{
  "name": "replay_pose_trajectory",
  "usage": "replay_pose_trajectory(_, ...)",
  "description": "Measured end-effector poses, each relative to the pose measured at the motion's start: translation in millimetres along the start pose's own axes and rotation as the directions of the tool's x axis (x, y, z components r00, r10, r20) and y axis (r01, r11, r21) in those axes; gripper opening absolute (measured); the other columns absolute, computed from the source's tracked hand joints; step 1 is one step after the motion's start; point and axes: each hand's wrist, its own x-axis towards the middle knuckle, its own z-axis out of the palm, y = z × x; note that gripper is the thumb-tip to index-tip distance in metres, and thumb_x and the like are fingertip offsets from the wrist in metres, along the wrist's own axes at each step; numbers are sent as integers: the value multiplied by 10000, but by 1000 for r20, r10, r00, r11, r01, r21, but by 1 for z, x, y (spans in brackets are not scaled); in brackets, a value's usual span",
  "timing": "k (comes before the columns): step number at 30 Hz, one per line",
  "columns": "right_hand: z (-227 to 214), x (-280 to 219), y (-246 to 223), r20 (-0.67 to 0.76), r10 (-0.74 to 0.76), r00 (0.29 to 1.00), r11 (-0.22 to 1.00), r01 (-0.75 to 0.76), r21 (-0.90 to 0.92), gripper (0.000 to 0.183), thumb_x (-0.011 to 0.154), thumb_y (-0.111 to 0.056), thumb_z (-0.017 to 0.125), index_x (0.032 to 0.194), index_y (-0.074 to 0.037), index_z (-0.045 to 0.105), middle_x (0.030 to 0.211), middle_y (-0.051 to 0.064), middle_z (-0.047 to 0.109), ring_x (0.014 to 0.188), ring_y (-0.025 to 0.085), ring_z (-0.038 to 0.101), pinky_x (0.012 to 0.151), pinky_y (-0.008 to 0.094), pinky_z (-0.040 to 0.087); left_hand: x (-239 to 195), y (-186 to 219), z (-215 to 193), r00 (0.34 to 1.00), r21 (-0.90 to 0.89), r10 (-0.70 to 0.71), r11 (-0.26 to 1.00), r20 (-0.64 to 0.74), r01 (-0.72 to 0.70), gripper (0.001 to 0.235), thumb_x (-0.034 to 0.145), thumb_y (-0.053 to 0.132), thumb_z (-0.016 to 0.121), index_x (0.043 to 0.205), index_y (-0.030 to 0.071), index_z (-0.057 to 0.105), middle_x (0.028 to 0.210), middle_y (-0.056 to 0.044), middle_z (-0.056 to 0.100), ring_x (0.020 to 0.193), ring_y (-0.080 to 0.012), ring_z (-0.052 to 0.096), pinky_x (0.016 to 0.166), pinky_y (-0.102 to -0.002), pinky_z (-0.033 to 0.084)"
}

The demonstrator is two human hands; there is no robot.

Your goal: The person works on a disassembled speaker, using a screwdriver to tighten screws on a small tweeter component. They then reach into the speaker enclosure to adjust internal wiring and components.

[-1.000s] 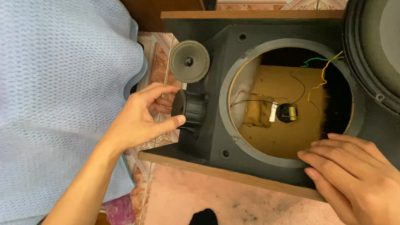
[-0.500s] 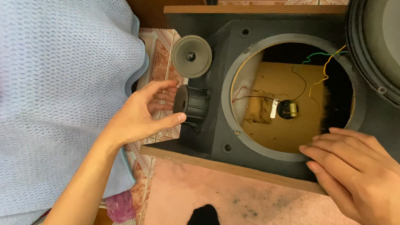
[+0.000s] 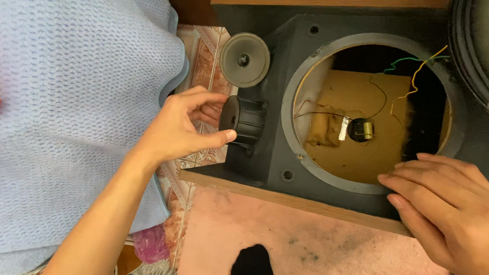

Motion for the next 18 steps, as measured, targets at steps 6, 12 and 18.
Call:
replay_pose_trajectory(6, 0, -2, 3, 16, -26, 1000, 999, 27, -26, 297, 1043, -194, 703, 1294, -71, 806, 1270, 72, 826, 1213, 260, 781, 1242, 505, 587, 3, -15, 1, 995, 8, 101, 995, 5, -101, 621, 834, 202, 1018, 1370, -15, 792, 1117, -73, 691, 968, -138, 735, 964, -258, 696)
replay_pose_trajectory(12, -3, 0, 2, 34, -23, 999, 999, 24, -25, 303, 1044, -206, 700, 1290, -60, 801, 1266, 69, 822, 1214, 251, 776, 1254, 512, 585, 0, 18, -11, 988, -1, -128, 992, 89, 129, 678, 846, 299, 975, 1451, 67, 774, 1256, -37, 716, 1105, -147, 796, 1087, -280, 690)
replay_pose_trajectory(18, -6, 4, 3, 58, -81, 995, 996, 83, -35, 297, 1041, -214, 702, 1294, -84, 785, 1281, 68, 816, 1202, 244, 773, 1245, 482, 561, 0, -4, -5, 998, 32, 11, 999, 58, -13, 751, 788, 330, 1033, 1429, 46, 764, 1254, -62, 765, 1089, -128, 776, 1067, -284, 679)
